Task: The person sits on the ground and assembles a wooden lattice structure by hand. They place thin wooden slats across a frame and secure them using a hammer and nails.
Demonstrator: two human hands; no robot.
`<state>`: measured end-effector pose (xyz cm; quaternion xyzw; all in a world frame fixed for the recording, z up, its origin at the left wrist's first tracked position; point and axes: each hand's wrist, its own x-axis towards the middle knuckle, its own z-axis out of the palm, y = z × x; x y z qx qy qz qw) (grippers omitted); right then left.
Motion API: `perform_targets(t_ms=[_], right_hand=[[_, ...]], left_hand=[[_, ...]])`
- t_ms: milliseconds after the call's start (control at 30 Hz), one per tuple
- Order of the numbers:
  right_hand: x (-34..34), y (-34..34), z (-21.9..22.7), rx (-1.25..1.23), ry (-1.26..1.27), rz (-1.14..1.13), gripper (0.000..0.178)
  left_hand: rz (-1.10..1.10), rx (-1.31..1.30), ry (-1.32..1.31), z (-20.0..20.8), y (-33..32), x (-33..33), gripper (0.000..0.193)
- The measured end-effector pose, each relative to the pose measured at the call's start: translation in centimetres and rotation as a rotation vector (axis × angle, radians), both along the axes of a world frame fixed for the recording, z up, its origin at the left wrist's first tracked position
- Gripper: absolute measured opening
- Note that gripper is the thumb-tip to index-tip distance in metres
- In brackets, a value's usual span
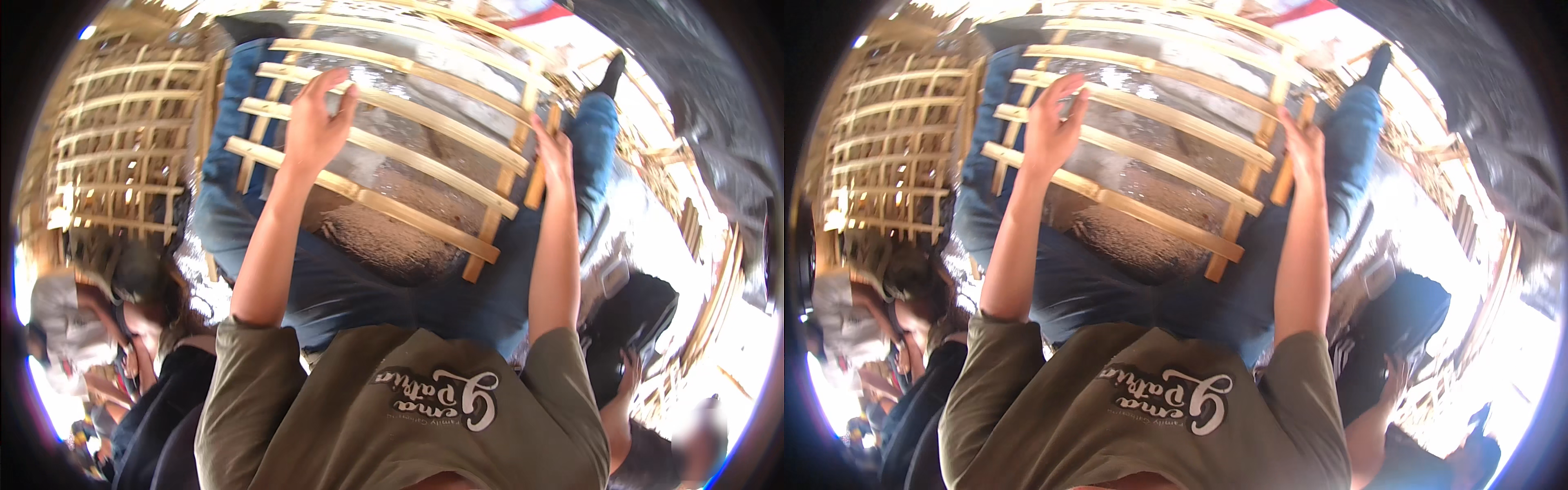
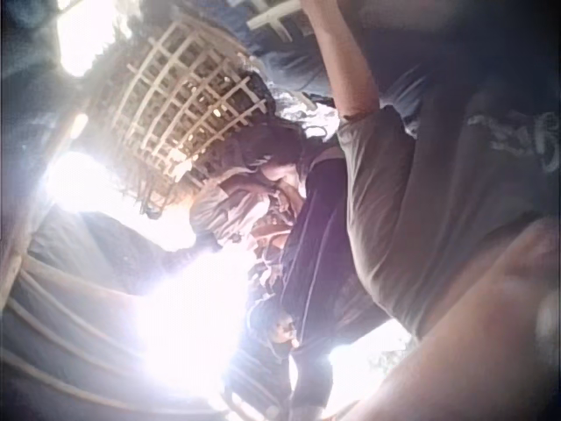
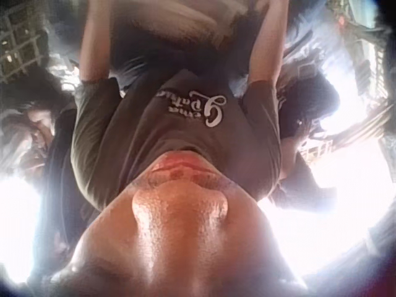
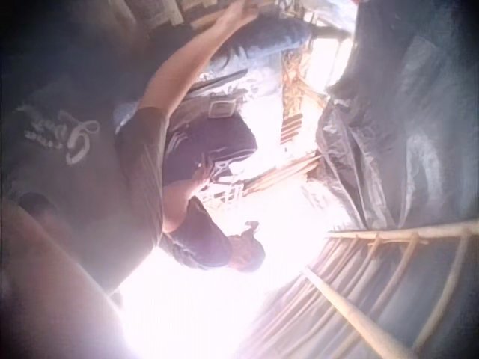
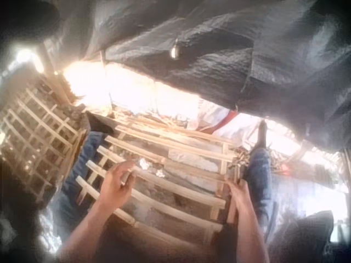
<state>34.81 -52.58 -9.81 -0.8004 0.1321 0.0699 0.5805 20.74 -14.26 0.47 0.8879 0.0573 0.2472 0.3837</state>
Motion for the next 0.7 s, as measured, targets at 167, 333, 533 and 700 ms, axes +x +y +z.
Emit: perform_targets(t_ms=[167, 333, 533, 700], right_hand=[[0.3, 0.2, 0.7, -0.151, 0.106, 0.024, 0.052], [-0.6, 1.1, 1.6, -0.124, 0.063, -0.011, 0.054], [-0.3, 0.8, 0.8, -0.156, 0.071, -0.01, 0.059], [0.1, 0.6, -0.3, -0.044, 0.026, 0.03, 0.06]], left_hand=[[-0.201, 0.403, 0.214, -0.5, -6.7, -0.1, 0.046], [-0.344, 0.689, 0.248, -3.0, -15.4, 3.9, 0.069], [-0.337, 0.744, 0.485, -4.4, -18.7, 6.5, 0.077], [-0.369, 0.733, 0.504, -5.6, -18.4, 6.5, 0.075]])
